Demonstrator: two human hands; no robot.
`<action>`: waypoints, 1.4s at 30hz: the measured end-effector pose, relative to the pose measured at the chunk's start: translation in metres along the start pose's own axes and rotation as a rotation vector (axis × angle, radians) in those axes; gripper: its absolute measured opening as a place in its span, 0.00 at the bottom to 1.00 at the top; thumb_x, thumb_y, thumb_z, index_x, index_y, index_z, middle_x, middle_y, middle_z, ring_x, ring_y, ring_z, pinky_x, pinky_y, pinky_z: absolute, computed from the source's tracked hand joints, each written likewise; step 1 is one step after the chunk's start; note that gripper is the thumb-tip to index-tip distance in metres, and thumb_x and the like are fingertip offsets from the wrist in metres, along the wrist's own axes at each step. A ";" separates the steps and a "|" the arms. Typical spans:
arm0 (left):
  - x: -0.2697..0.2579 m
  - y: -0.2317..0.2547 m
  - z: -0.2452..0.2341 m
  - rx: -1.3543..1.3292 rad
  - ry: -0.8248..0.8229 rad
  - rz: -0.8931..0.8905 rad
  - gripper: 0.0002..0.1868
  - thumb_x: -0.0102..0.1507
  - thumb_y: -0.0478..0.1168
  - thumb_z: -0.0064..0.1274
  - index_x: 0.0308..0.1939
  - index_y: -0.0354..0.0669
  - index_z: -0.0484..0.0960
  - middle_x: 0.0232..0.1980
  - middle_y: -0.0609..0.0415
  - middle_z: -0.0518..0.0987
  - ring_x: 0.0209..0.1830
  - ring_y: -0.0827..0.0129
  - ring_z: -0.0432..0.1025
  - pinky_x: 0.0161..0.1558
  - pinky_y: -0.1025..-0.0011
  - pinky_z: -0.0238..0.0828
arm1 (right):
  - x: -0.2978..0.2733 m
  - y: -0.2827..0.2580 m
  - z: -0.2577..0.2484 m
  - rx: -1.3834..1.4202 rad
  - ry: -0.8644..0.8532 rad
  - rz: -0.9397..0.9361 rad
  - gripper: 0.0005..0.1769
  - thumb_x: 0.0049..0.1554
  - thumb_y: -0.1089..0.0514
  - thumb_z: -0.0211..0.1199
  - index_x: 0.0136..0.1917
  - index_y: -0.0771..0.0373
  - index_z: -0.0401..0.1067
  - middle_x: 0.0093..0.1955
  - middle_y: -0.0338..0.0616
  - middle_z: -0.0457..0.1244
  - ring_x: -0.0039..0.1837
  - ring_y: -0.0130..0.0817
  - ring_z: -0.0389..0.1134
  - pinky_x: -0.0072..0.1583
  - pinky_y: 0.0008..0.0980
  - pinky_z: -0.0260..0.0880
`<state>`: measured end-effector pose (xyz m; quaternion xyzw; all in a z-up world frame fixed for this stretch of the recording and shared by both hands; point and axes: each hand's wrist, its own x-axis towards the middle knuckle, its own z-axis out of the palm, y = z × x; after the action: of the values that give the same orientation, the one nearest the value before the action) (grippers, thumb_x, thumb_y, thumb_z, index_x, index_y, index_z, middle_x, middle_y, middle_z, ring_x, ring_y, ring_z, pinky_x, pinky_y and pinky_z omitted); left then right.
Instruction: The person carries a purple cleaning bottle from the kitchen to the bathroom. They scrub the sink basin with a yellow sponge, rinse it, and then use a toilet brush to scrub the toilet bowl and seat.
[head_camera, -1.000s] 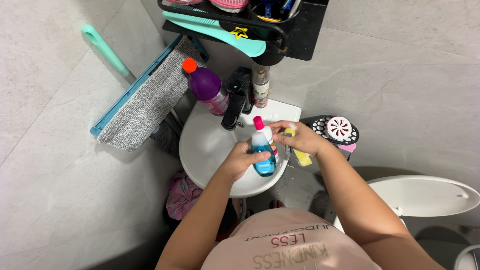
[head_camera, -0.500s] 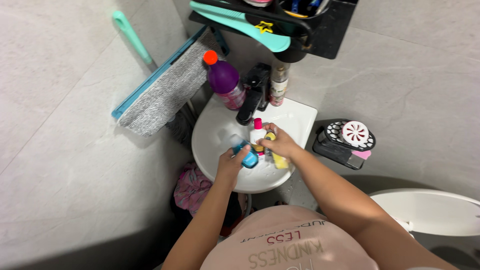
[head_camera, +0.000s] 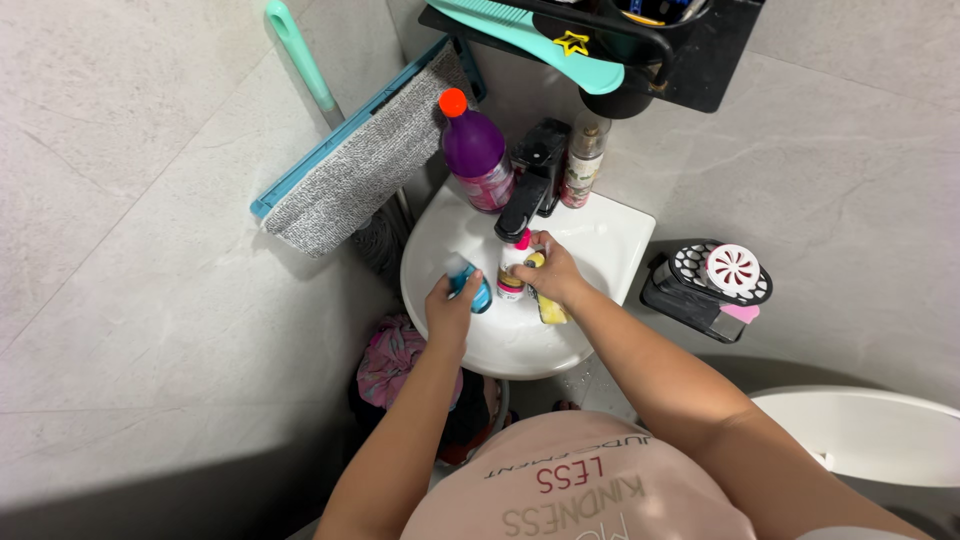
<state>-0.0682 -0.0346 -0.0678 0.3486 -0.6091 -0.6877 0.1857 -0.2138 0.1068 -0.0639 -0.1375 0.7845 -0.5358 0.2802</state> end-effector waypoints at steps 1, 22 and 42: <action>0.006 -0.004 0.006 0.012 -0.014 0.010 0.24 0.60 0.51 0.64 0.47 0.33 0.83 0.41 0.55 0.81 0.40 0.74 0.72 0.45 0.72 0.69 | -0.002 0.000 -0.001 0.010 0.021 0.022 0.35 0.43 0.53 0.74 0.62 0.58 0.66 0.55 0.45 0.65 0.51 0.35 0.69 0.53 0.36 0.72; 0.036 0.014 0.089 -0.107 -0.295 -0.145 0.18 0.63 0.48 0.59 0.45 0.36 0.78 0.33 0.50 0.80 0.31 0.66 0.76 0.38 0.66 0.74 | -0.069 -0.004 -0.060 0.091 0.302 -0.003 0.29 0.47 0.55 0.74 0.59 0.59 0.66 0.53 0.45 0.68 0.49 0.31 0.70 0.49 0.30 0.72; 0.064 -0.076 0.046 0.517 -0.076 0.379 0.32 0.68 0.48 0.53 0.68 0.30 0.64 0.65 0.34 0.67 0.63 0.43 0.64 0.64 0.54 0.60 | -0.046 -0.004 -0.068 0.168 0.493 -0.143 0.26 0.51 0.60 0.73 0.59 0.62 0.63 0.54 0.48 0.67 0.53 0.33 0.69 0.52 0.32 0.72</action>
<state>-0.1316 -0.0307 -0.1567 0.2387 -0.8243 -0.4759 0.1929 -0.2170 0.1811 -0.0288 -0.0341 0.7703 -0.6346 0.0524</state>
